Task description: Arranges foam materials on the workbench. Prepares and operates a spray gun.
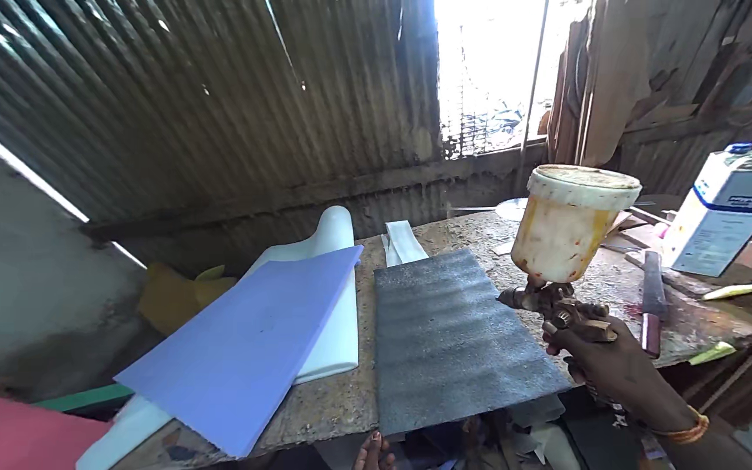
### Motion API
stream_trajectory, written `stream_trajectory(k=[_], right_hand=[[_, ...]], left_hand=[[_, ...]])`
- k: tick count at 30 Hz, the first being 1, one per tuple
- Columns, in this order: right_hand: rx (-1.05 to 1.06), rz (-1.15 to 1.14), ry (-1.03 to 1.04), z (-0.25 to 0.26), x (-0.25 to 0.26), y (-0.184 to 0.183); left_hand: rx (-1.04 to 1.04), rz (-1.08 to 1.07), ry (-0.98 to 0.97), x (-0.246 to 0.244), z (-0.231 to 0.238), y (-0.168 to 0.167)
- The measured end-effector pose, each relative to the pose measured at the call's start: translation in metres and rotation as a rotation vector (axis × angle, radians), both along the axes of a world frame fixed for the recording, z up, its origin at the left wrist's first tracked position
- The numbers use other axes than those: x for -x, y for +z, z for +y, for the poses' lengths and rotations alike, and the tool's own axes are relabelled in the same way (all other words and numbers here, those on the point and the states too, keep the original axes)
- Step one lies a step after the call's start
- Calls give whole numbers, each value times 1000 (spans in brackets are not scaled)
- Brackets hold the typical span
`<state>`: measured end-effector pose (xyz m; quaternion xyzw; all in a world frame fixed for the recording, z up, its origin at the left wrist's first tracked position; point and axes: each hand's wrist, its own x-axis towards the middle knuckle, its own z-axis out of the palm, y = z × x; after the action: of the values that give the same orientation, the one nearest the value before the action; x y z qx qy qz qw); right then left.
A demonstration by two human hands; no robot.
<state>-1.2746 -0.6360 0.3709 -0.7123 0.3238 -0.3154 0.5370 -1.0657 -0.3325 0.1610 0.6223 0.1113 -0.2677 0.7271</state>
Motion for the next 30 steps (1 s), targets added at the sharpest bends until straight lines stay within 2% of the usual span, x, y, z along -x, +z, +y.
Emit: stream_trajectory(k=[2, 10, 12, 15, 18, 20, 28, 30], right_hand=[[44, 39, 10, 0, 3, -3], [-5, 61, 61, 20, 18, -8], [55, 99, 53, 24, 24, -13], [-1, 90, 84, 32, 32, -12], [75, 114, 106, 37, 42, -18], [-13, 95, 148, 42, 49, -18], [-10, 196, 166, 56, 78, -25], [-105, 206, 196, 63, 85, -18]], left_hand=[[-7, 15, 6, 2, 1, -1], [-43, 11, 18, 4, -1, 0], [-46, 9, 23, 4, -1, 0], [-40, 5, 27, 4, -2, 0], [-35, 4, 37, 3, -2, -1], [-30, 2, 45, 4, -3, 0], [-82, -24, 22, 3, 1, 1], [-91, -17, 22, 3, 1, 1]])
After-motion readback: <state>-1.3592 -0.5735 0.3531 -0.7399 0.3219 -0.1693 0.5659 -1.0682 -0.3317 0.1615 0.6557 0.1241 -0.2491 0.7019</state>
